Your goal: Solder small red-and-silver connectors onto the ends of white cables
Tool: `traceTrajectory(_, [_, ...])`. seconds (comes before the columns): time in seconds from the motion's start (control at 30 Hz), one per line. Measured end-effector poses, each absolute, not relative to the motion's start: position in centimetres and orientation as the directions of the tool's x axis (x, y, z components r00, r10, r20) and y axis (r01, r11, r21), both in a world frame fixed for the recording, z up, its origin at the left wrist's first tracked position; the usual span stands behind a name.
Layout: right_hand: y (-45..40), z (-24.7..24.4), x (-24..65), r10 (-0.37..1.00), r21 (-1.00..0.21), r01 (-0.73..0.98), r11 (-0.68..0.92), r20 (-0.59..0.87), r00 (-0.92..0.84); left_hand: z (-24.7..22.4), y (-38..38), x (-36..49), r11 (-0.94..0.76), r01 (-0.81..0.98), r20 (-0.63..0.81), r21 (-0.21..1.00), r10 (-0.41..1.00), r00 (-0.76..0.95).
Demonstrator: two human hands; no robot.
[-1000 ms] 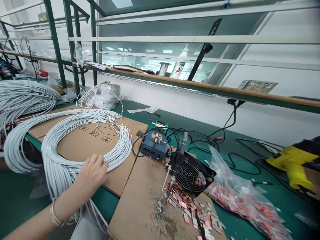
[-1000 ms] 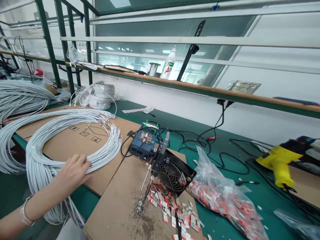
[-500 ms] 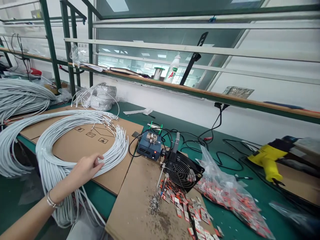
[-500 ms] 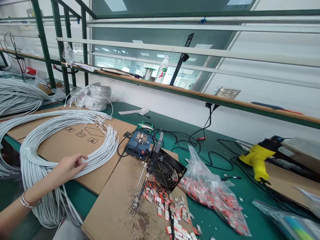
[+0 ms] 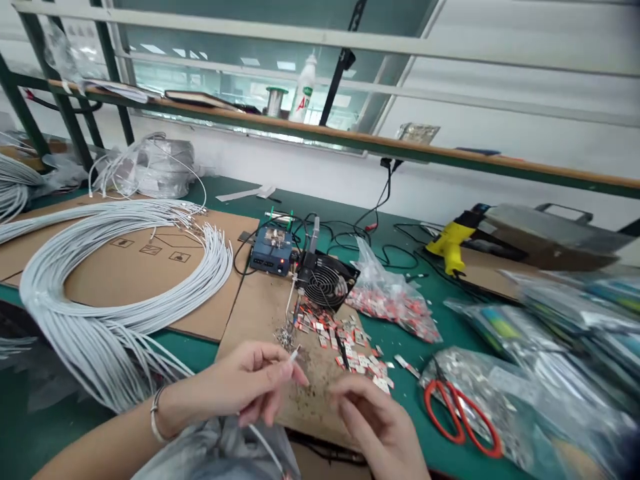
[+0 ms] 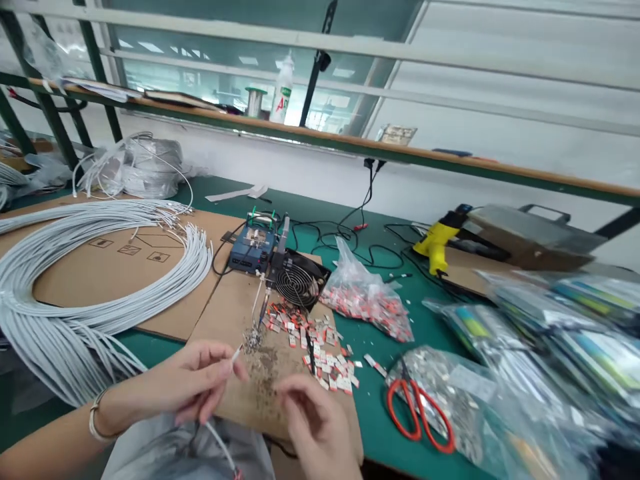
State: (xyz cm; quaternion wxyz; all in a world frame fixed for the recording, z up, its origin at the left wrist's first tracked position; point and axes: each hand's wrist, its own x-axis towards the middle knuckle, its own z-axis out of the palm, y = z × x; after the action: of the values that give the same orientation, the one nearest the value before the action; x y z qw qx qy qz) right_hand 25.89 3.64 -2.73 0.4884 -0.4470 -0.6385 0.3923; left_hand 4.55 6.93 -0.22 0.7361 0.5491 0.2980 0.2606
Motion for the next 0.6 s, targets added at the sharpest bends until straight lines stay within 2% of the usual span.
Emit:
traceTrajectory(0.1, [4.0,-1.9,23.3,0.943,-0.944,0.175,0.280,0.236,-0.235,-2.1,5.5,4.6,0.353,-0.058,-0.204,0.934,0.661,0.722])
traceTrajectory(0.27, [4.1,-2.0,21.4,0.944,-0.985,0.080,0.150,0.119,-0.307,-2.6,4.1,4.2,0.342,-0.016,-0.236,0.939,0.681,0.694])
traceTrajectory(0.47, [3.8,-3.2,21.3,0.966,-0.998,-0.058,0.017,0.031,-0.257,-2.8,2.9,4.7,0.065,0.151,-0.131,0.986,0.864,0.486])
traceTrajectory(0.6, [3.6,-3.6,21.1,0.983,-0.995,-0.097,-0.007,0.011,-0.183,-4.0,2.7,5.2,-0.027,0.206,-0.058,0.978,0.917,0.395])
